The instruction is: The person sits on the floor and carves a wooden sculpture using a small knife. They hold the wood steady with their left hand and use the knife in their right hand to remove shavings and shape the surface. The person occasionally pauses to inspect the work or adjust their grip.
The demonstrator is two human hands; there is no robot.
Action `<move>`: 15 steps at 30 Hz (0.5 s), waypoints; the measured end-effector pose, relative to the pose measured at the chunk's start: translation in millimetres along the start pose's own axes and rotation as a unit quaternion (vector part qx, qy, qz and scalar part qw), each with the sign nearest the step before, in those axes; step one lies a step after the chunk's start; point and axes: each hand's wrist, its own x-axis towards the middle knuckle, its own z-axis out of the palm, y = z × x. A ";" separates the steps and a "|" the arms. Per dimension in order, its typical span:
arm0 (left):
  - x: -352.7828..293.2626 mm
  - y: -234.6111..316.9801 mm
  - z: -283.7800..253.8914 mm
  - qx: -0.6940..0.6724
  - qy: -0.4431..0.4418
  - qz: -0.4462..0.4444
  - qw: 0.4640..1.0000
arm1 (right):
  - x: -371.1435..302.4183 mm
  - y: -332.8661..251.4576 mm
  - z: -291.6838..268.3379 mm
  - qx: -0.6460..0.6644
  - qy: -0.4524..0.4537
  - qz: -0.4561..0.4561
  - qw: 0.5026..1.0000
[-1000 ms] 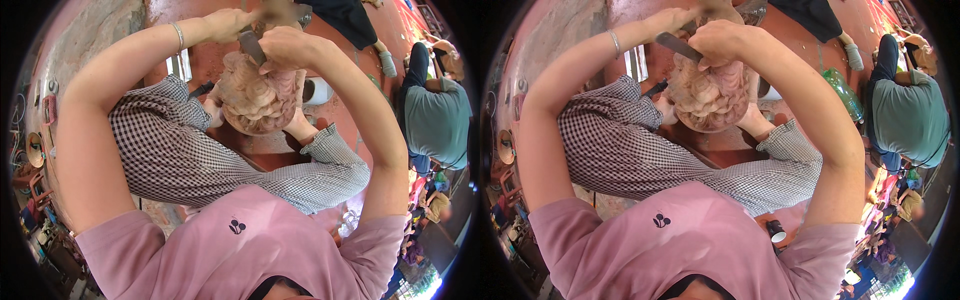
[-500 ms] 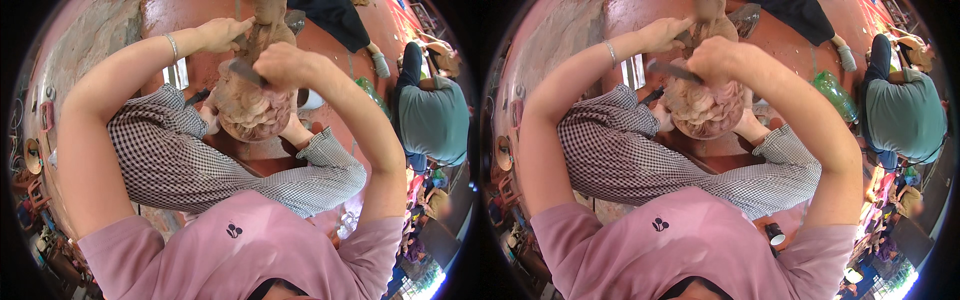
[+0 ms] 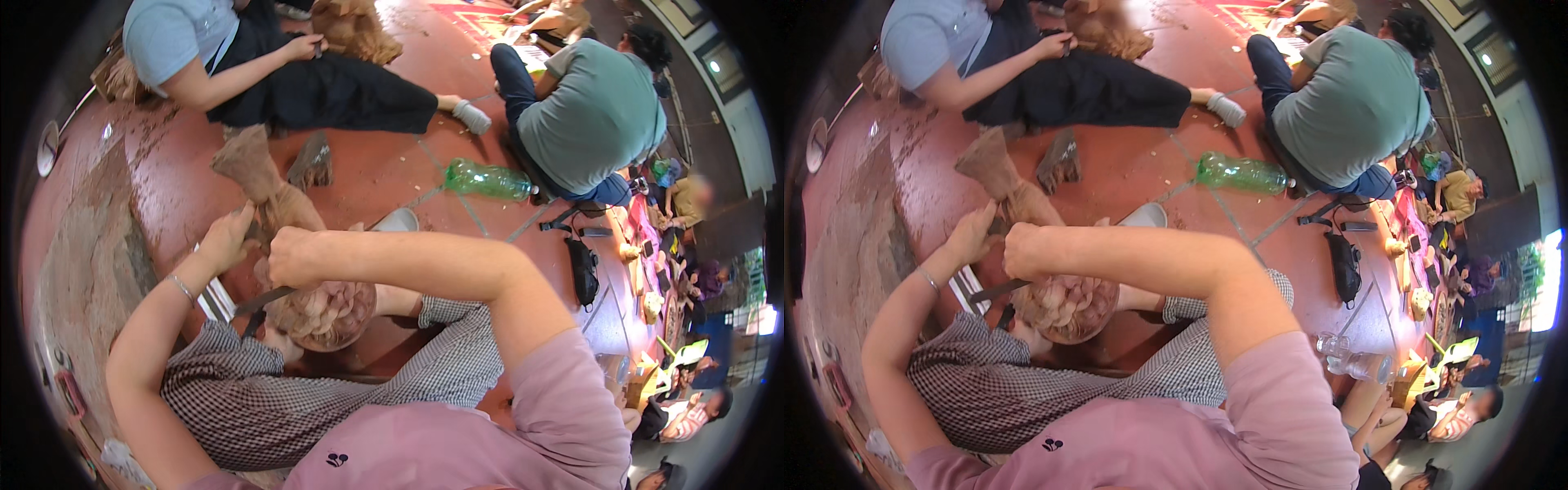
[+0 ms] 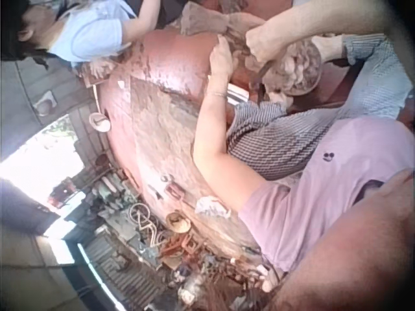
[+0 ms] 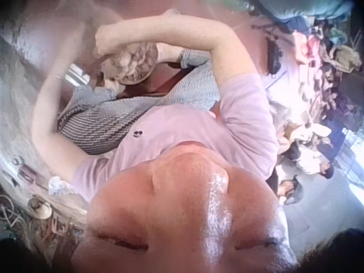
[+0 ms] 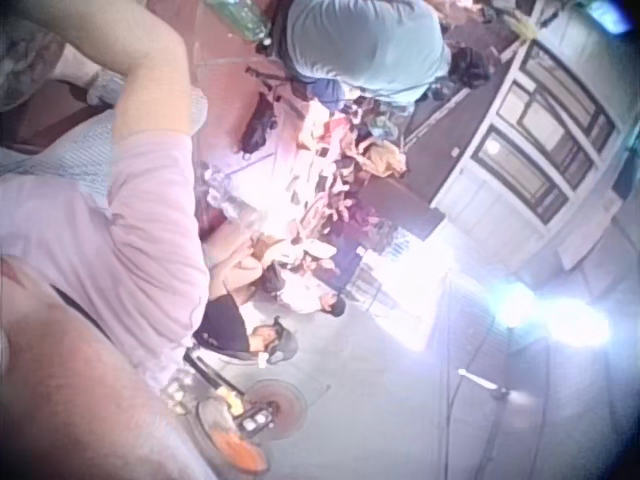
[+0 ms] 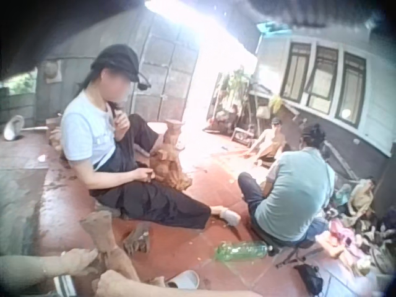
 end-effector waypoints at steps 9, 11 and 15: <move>-8.7 1.5 -9.2 0.015 -0.031 -0.028 0.999 | -2.5 -6.6 -7.6 0.017 0.010 -0.017 1.000; -6.1 5.9 -11.5 0.002 -0.033 -0.033 0.999 | 8.2 -6.8 -1.5 -0.001 0.010 0.005 1.000; -5.5 5.1 -9.2 0.010 -0.033 -0.030 0.999 | 9.0 -1.7 -4.8 -0.006 -0.004 0.018 1.000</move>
